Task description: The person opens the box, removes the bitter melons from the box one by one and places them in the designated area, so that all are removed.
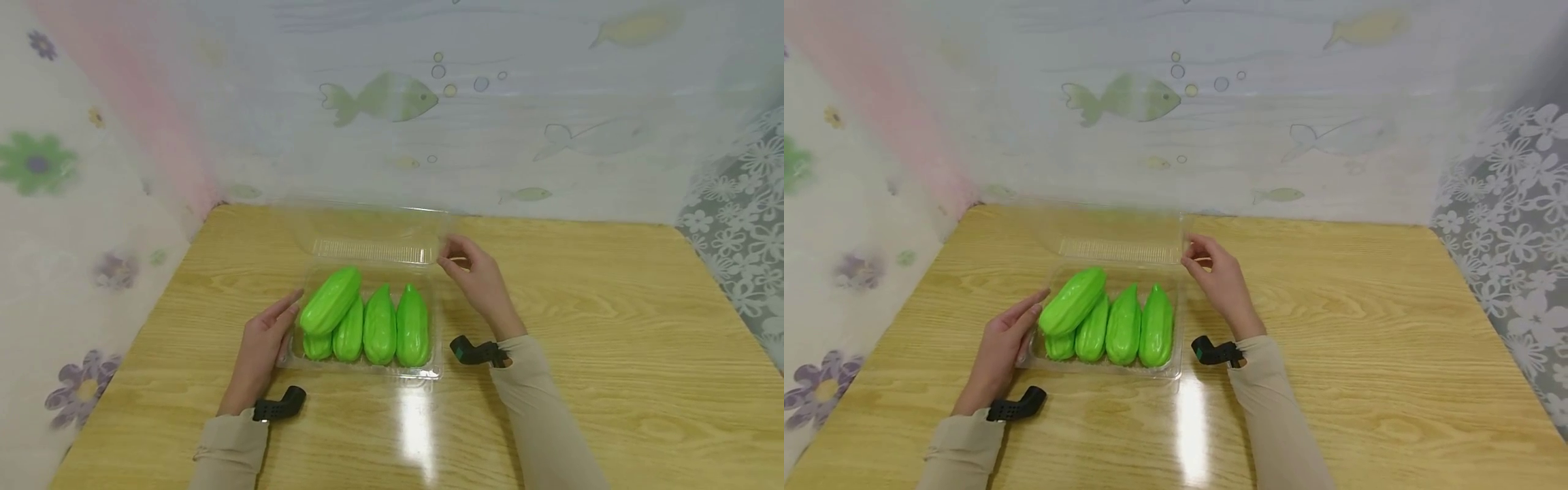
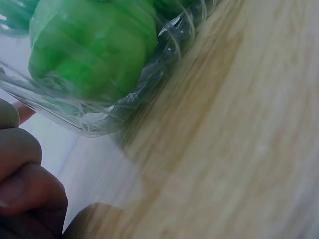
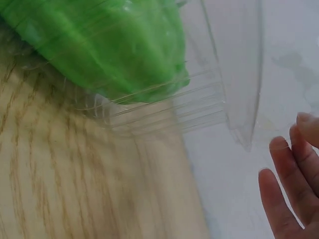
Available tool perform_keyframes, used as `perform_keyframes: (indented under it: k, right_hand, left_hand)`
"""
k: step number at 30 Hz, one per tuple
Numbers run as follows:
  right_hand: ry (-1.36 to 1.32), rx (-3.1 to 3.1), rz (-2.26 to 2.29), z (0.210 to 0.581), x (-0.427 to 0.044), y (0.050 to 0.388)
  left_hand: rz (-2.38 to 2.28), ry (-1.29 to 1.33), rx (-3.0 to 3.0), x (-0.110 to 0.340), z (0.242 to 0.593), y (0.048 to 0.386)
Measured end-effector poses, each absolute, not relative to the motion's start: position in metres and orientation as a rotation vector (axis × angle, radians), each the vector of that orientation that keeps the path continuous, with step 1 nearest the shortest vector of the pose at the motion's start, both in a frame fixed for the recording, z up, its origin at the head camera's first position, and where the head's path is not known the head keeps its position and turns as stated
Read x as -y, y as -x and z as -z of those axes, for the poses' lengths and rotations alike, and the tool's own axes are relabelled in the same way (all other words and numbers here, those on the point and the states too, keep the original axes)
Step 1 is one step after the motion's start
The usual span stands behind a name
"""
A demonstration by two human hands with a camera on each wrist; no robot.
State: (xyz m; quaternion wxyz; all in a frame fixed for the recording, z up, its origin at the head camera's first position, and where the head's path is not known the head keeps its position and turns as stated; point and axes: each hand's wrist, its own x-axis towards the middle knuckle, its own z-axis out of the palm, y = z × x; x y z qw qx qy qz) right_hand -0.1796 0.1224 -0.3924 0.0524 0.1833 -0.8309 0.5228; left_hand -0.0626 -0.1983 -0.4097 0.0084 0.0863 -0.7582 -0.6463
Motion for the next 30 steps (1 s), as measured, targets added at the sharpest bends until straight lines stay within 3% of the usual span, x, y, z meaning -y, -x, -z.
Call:
perform_keyframes:
  k: [30]
  right_hand:
    - [-0.420, 2.494, -1.772, 0.415, -0.115, 0.190]
  left_hand:
    - [1.938, -0.178, 2.454, 0.200, 0.409, 0.067]
